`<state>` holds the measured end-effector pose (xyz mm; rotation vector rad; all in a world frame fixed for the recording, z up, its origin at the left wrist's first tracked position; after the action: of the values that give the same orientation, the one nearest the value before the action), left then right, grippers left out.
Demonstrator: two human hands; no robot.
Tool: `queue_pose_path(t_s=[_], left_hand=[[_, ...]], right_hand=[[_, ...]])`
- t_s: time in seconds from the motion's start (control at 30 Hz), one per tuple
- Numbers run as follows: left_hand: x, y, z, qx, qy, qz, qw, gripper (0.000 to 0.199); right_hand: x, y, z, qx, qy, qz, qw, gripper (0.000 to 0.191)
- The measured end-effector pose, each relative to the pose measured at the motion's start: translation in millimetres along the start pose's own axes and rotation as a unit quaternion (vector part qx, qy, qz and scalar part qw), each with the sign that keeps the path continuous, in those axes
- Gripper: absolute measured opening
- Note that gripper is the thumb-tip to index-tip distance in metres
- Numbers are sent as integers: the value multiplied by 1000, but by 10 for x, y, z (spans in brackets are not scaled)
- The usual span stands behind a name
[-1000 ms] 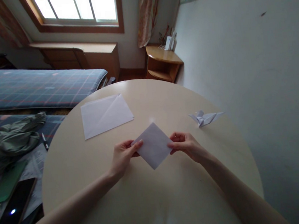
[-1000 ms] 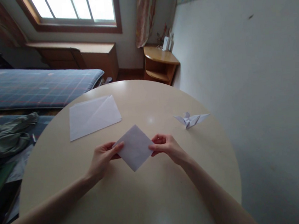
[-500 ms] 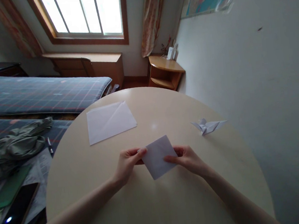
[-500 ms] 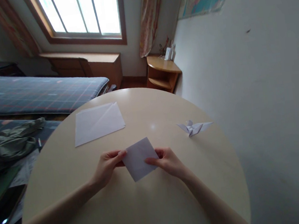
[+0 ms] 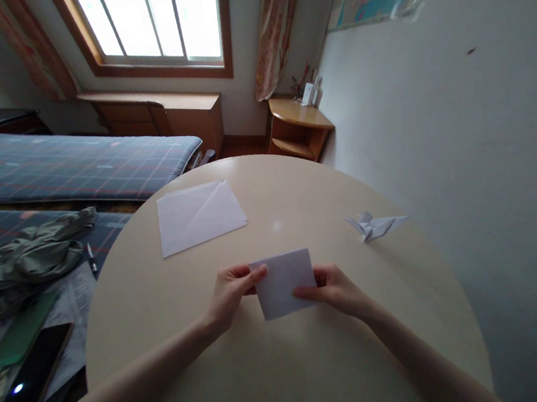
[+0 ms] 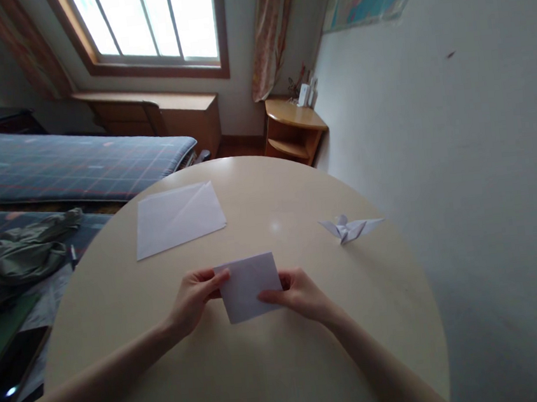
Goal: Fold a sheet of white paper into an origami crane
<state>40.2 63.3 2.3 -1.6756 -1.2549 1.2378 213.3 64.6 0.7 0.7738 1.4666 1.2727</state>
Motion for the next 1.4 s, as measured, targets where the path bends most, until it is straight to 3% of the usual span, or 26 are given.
queue_pose_path(t_s=[0.27,0.43,0.5,0.57,0.6,0.67,0.7,0.77,0.83,0.9,1.03,1.23,1.4], left_hand=[[-8,-6,-18,65,3,-9,998,35],[71,30,-46,159,44,-27,986,34],[177,-30,-56,273,22,-101,956,31],[299,-147,-70,408,-48,-213,887,23],[352,-198,-101,441,-70,-266,855,20],[435,-264,-167,474,-96,-356,800,35],[469,-263,-208,483,-83,-385,782,34],[506,-209,-290,496,-10,-421,759,15],[485,-140,-331,496,71,-440,745,13],[443,-99,-317,505,108,-452,727,22],[392,-40,-274,575,146,-443,672,33],[363,-39,-207,654,163,-405,618,40],[325,-25,-187,674,170,-400,597,43]], right_hand=[[-68,23,-135,35,29,-30,999,40],[-33,92,-37,45,-99,45,993,46],[-6,84,25,12,-157,89,983,50],[29,70,73,-67,-199,129,969,45],[44,72,99,-125,-222,153,955,40],[57,109,130,-244,-263,213,909,32],[54,135,130,-303,-279,244,878,30],[28,179,113,-397,-309,291,814,30],[-17,211,67,-450,-321,324,768,28],[-70,235,-33,-463,-287,368,753,26],[-156,224,-272,-479,-151,422,755,31],[-179,95,-352,-538,-59,370,755,43],[-201,15,-390,-591,-18,330,736,50]])
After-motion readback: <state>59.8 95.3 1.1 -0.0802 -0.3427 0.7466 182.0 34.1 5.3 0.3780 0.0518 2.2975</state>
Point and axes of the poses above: each hand's wrist, its own x-axis towards the middle knuckle, its own z-axis out of the back of the hand, y = z × x, the point moved 6 cm from there along x, towards the middle knuckle, and after that the axes turned 7 degrees about -y, right-handed, at the moved point
